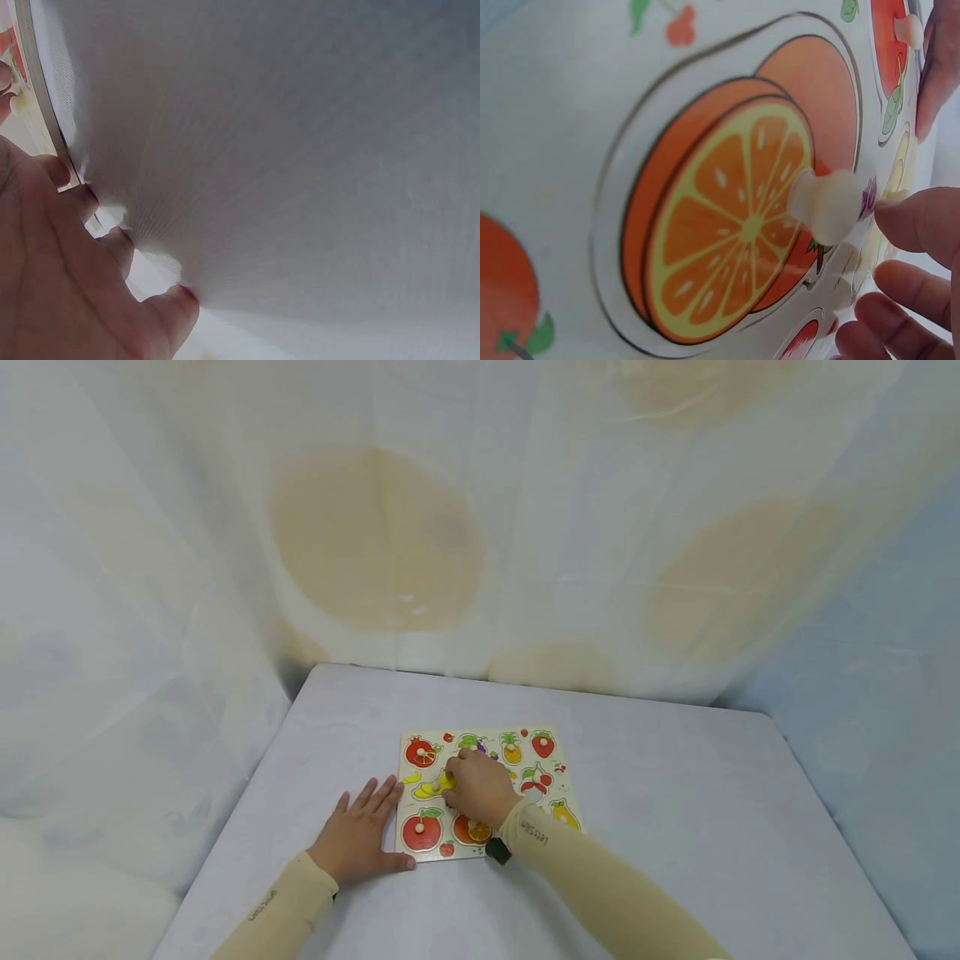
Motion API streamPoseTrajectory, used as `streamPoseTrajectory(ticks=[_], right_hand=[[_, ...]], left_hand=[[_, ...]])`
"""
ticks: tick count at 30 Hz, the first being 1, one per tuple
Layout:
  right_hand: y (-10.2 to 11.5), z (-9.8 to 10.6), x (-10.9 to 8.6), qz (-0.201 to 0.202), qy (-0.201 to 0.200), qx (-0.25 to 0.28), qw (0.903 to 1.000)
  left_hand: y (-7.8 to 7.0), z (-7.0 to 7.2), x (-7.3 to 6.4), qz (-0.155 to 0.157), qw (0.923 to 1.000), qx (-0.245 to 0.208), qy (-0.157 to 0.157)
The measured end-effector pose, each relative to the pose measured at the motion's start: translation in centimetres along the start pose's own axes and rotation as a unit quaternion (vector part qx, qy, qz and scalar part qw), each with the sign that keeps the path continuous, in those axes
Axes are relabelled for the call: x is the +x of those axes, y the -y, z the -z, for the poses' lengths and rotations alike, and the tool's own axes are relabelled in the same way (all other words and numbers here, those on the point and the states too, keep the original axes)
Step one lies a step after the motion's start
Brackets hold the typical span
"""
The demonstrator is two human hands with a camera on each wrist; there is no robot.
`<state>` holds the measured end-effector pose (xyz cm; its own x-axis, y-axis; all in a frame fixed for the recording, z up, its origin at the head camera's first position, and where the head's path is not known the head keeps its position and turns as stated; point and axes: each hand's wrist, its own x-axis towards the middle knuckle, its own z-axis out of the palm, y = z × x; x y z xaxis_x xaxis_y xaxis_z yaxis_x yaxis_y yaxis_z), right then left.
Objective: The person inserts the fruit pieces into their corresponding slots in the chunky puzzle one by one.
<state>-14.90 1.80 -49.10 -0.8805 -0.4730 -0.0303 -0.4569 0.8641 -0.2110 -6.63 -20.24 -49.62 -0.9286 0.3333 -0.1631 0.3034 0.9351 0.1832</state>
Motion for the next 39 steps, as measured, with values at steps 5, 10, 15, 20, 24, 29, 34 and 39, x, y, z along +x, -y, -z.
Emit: streamPoseTrajectory(ticks=[5,10,15,20,24,29,34,39], right_hand=[[-0.1,0.2,0.0,0.002,0.001,0.007,1.0000],[-0.4,0.4,0.0,-0.008,0.003,0.012,0.9999],[-1.4,0.5,-0.1,-0.007,-0.006,0.028,0.9996],[-2.4,1.1,-0.7,-0.004,0.001,0.040,0.9992],[-3.3,2.1,-1.8,0.000,0.007,0.034,0.9994],[-5.8,4.4,-4.3,-0.002,0.017,0.039,0.9991],[-9.9,7.0,-8.1,-0.031,0.014,0.026,0.9991],[-14.4,8.9,-12.2,-0.050,0.000,-0.014,0.9986]], left_hand=[[0.1,-0.2,0.1,0.002,1.0000,0.004,0.003],[-0.1,-0.3,0.2,0.001,1.0000,0.000,-0.001],[-0.4,-0.1,0.2,-0.001,1.0000,-0.006,-0.001],[-0.6,0.3,0.2,-0.005,0.9999,-0.013,0.002],[-0.3,0.3,0.3,-0.004,0.9999,-0.010,0.006],[0.1,0.2,0.6,-0.001,0.9999,-0.009,0.007],[0.6,0.4,1.2,-0.003,0.9998,-0.020,0.007],[1.8,1.7,1.2,-0.007,0.9996,-0.025,-0.014]])
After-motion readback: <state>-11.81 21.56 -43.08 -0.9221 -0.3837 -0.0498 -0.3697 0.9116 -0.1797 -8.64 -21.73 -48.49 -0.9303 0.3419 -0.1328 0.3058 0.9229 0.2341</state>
